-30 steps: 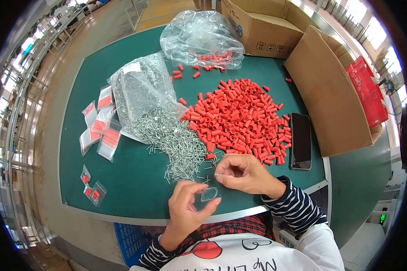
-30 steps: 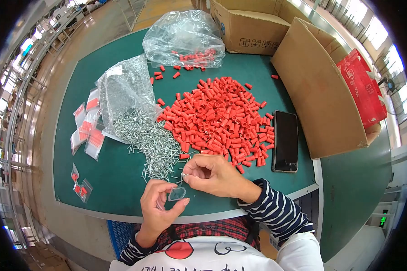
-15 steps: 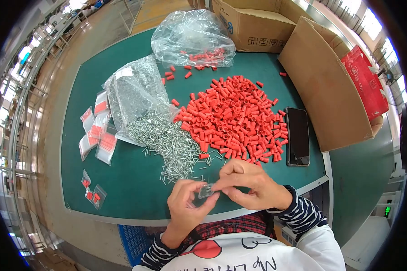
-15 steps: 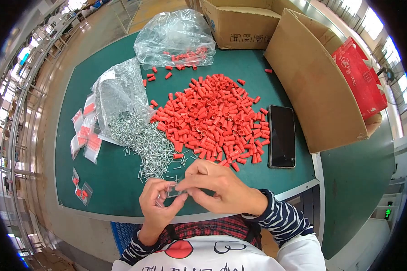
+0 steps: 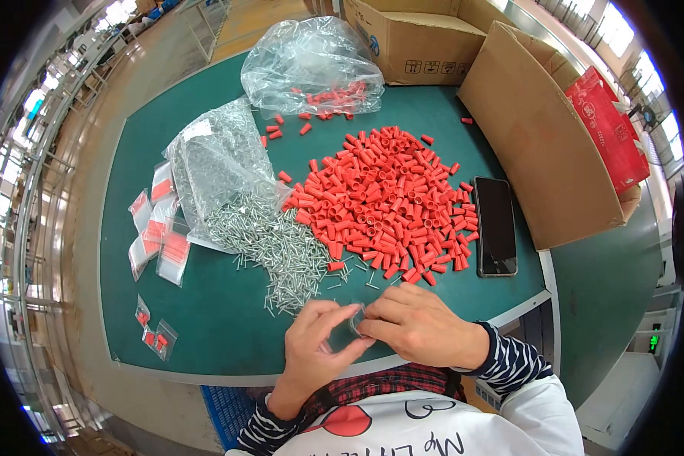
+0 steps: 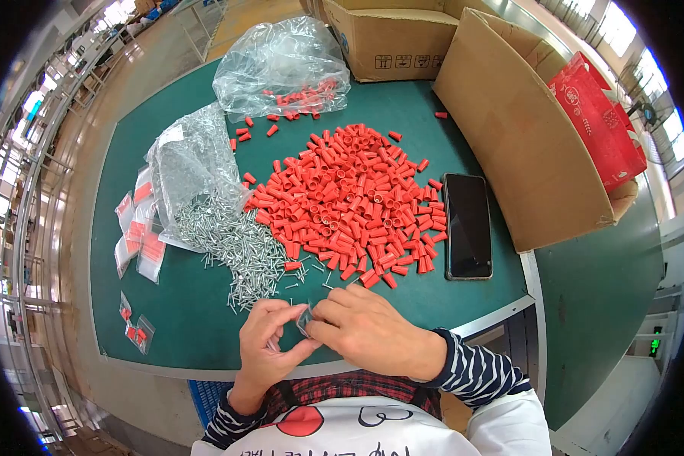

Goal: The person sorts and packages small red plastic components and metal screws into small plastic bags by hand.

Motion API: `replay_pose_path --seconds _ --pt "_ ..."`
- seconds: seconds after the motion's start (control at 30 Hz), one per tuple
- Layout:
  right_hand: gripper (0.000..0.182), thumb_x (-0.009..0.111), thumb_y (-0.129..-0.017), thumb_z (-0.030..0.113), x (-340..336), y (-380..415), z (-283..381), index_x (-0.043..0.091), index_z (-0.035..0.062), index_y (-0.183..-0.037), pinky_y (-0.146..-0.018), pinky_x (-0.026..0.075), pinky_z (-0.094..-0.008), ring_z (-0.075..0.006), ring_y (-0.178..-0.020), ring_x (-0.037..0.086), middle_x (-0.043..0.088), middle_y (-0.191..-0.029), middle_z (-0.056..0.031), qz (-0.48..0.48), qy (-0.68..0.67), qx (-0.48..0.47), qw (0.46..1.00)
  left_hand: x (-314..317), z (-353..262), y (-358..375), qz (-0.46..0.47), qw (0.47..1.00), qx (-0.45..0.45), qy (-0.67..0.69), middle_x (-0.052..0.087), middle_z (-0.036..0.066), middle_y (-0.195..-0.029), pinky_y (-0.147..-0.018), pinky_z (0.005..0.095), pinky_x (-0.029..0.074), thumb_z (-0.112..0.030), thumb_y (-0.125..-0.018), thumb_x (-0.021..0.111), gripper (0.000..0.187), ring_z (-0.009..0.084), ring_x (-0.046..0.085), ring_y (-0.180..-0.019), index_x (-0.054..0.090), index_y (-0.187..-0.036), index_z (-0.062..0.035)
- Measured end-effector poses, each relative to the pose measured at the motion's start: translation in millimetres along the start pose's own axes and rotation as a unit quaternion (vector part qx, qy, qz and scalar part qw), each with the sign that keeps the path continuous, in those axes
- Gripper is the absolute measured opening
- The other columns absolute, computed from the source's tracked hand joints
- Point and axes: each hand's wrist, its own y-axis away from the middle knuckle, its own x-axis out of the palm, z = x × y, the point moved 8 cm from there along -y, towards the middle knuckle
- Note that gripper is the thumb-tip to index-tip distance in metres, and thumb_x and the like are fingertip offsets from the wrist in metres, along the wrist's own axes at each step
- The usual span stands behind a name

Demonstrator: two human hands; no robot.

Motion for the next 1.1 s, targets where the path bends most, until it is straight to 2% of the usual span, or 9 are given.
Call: replay_pose_path --seconds 0.07,0.13,0.23,0.37,0.63,0.73,0.83,1.0,1.1 --pt "0.025 0.067 -0.071 0.007 -2 1 1 0.066 0.0060 -0.097 -0.071 0.043 -0.0346 -0.0218 -0.085 0.055 0.058 -0.092 -0.0042 0.005 -0.002 0.001 1.000 1 -2 -2 0.017 0.999 -0.030 0.029 0.060 0.008 -0.097 -0.063 0.0280 0.050 -0.011 -0.062 0.088 0.055 0.0179 0.060 -0.077 0.068 -0.112 -0.0050" --pt "0.029 0.069 -0.068 0.003 -3 2 1 0.067 0.0073 -0.097 -0.071 0.045 -0.0352 -0.0233 -0.085 0.056 0.060 -0.096 -0.0047 0.015 -0.006 0.004 1.000 3 -2 -5 0.035 0.998 -0.038 0.048 0.060 0.007 -0.099 -0.061 0.0269 0.049 -0.012 -0.062 0.089 0.055 0.0166 0.059 -0.077 0.068 -0.112 -0.0055" --pt "0.020 0.067 -0.074 0.009 -4 4 1 0.066 0.0088 -0.094 -0.071 0.042 -0.0347 -0.0215 -0.084 0.054 0.056 -0.091 -0.0034 0.010 -0.010 0.004 1.000 7 1 -5 0.059 0.995 -0.042 0.071 0.060 0.007 -0.102 -0.059 0.0252 0.047 -0.015 -0.062 0.090 0.057 0.0146 0.058 -0.076 0.067 -0.113 -0.0063" --pt "0.019 0.067 -0.073 0.006 -3 4 -1 0.067 0.0107 -0.091 -0.069 0.044 -0.0355 -0.0224 -0.084 0.055 0.056 -0.092 -0.0039 0.017 -0.034 0.020 0.999 9 1 -6 0.065 0.993 -0.014 0.097 0.062 0.007 -0.106 -0.055 0.0232 0.045 -0.016 -0.061 0.090 0.060 0.0122 0.056 -0.073 0.066 -0.114 -0.0075" --pt "0.024 0.068 -0.073 0.002 -8 -8 -10 0.066 0.0085 -0.096 -0.074 0.048 -0.0369 -0.0261 -0.092 0.058 0.058 -0.098 -0.0062 0.024 -0.096 0.070 0.993 4 13 -1 0.005 0.992 -0.004 0.125 0.061 0.008 -0.107 -0.056 0.0202 0.038 -0.008 -0.061 0.090 0.053 0.0063 0.046 -0.067 0.063 -0.106 -0.0055" --pt "0.030 0.072 -0.073 0.000 -19 -22 -28 0.067 0.0077 -0.102 -0.078 0.051 -0.0371 -0.0264 -0.098 0.060 0.060 -0.104 -0.0086 -0.052 -0.083 0.098 0.990 -2 14 -2 -0.026 0.994 -0.017 0.104 0.062 0.008 -0.103 -0.054 0.0203 0.039 -0.009 -0.061 0.090 0.051 0.0068 0.045 -0.063 0.063 -0.103 -0.0054" --pt "0.030 0.074 -0.075 0.005 -13 -49 -41 0.066 0.0069 -0.105 -0.078 0.051 -0.0367 -0.0269 -0.097 0.060 0.060 -0.107 -0.0094 -0.069 -0.006 0.058 0.996 -3 7 -4 -0.028 0.997 0.000 0.067 0.063 0.008 -0.100 -0.053 0.0205 0.039 -0.010 -0.061 0.090 0.049 0.0076 0.045 -0.062 0.063 -0.101 -0.0055" --pt "0.028 0.074 -0.076 0.013 19 -73 -56 0.065 0.0038 -0.101 -0.073 0.051 -0.0385 -0.0280 -0.089 0.059 0.055 -0.103 -0.0098 -0.001 0.088 0.041 0.995 -2 5 -2 -0.030 0.999 0.021 0.040 0.063 0.008 -0.098 -0.053 0.0215 0.040 -0.011 -0.062 0.090 0.047 0.0090 0.047 -0.062 0.063 -0.099 -0.0056" --pt "0.026 0.073 -0.077 0.011 27 -69 -61 0.064 0.0029 -0.100 -0.071 0.051 -0.0384 -0.0287 -0.085 0.060 0.055 -0.103 -0.0113 0.027 0.066 0.079 0.994 -4 7 -2 -0.033 0.999 0.003 0.042 0.063 0.008 -0.098 -0.053 0.0215 0.040 -0.011 -0.061 0.090 0.047 0.0092 0.047 -0.062 0.063 -0.099 -0.0054"
